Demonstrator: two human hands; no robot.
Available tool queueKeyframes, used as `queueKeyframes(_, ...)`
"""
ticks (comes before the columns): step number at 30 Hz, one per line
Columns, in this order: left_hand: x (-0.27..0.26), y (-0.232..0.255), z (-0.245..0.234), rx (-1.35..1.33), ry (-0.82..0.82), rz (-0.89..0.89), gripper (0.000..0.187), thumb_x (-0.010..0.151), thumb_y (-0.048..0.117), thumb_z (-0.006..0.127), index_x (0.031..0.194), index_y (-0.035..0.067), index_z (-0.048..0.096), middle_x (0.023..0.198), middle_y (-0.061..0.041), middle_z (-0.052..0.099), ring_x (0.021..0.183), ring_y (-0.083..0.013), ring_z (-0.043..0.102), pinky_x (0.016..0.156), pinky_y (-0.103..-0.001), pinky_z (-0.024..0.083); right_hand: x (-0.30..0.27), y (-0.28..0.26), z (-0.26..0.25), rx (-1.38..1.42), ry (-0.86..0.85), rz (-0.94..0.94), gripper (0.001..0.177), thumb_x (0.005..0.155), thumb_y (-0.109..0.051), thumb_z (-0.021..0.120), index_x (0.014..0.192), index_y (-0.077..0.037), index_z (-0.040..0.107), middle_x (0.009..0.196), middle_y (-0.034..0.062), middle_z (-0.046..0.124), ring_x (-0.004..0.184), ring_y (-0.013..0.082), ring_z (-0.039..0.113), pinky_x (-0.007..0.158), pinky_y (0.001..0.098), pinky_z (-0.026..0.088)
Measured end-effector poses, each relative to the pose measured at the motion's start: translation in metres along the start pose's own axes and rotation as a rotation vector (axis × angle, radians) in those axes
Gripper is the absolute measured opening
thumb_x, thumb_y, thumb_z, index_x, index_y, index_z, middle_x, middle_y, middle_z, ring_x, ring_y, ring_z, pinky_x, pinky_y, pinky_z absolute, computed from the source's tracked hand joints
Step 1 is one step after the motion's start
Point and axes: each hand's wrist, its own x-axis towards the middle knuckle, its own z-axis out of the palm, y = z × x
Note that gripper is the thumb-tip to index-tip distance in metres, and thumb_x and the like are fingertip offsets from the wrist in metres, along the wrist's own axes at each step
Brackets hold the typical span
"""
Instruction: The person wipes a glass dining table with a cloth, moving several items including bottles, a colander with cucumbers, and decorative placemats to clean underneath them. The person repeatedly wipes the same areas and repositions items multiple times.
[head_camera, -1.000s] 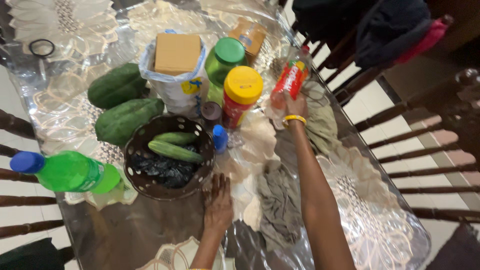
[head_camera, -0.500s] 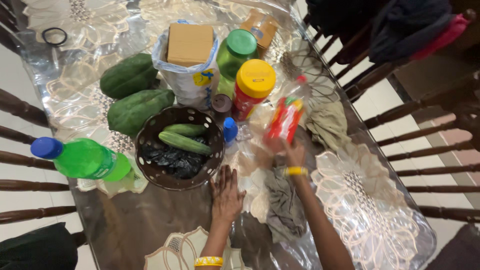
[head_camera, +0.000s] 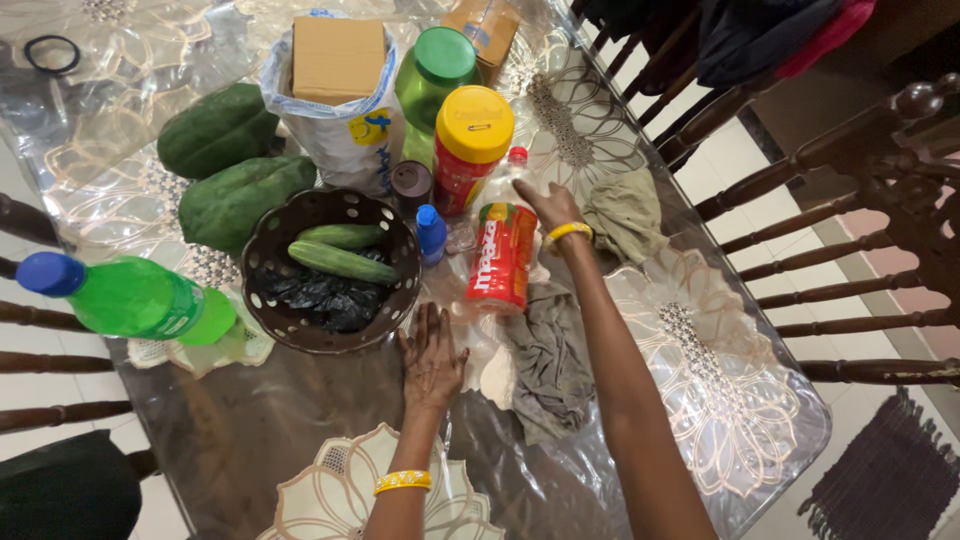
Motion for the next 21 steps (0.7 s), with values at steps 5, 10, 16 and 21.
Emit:
queueKeyframes(5,0.000,-0.004,0.002,-0.003,0.046,0.011,0.084,0.089,0.041,0.065,0.157,0.006,0.031,0.167,-0.016,0.021,0.156,-0.0306,0.017,0.121,-0.062,0.014,-0.024,-0.014,0.025,0.369,-0.071,0.501,0.063,0.078,-0.050,0.085,0.093,0.011,0.072,0.079,0.0096,0.068,0.068,0.0206,0.061,0.064,0.0397,0.049)
queueKeyframes(10,0.000,-0.003,0.002,-0.025,0.035,0.016,0.083,0.088,0.040,0.065,0.156,0.006,0.032,0.166,-0.015,0.022,0.155,-0.0297,0.017,0.121,-0.061,0.013,-0.061,-0.051,-0.038,0.633,0.135,0.264,0.051,0.080,-0.034,0.088,0.110,0.003,0.072,0.090,0.0059,0.074,0.073,0.0177,0.067,0.065,0.0308,0.053)
queueKeyframes(16,-0.003,-0.003,0.005,0.015,0.052,0.022,0.081,0.089,0.042,0.064,0.156,0.007,0.033,0.167,-0.015,0.022,0.156,-0.0298,0.016,0.121,-0.062,0.013,-0.056,-0.096,-0.088,0.372,0.443,-0.032,0.083,0.083,-0.017,0.090,0.153,-0.002,0.046,0.123,0.0153,0.077,0.103,0.0219,0.079,0.085,0.0362,0.069)
queueKeyframes(21,0.000,-0.004,0.010,0.029,0.037,0.008,0.082,0.089,0.043,0.064,0.156,0.008,0.032,0.167,-0.016,0.021,0.156,-0.0292,0.016,0.121,-0.062,0.013,-0.057,-0.106,-0.023,0.354,0.493,-0.196,0.107,0.075,-0.015,0.094,0.160,-0.004,0.029,0.136,0.0197,0.066,0.112,0.0245,0.073,0.093,0.0356,0.062)
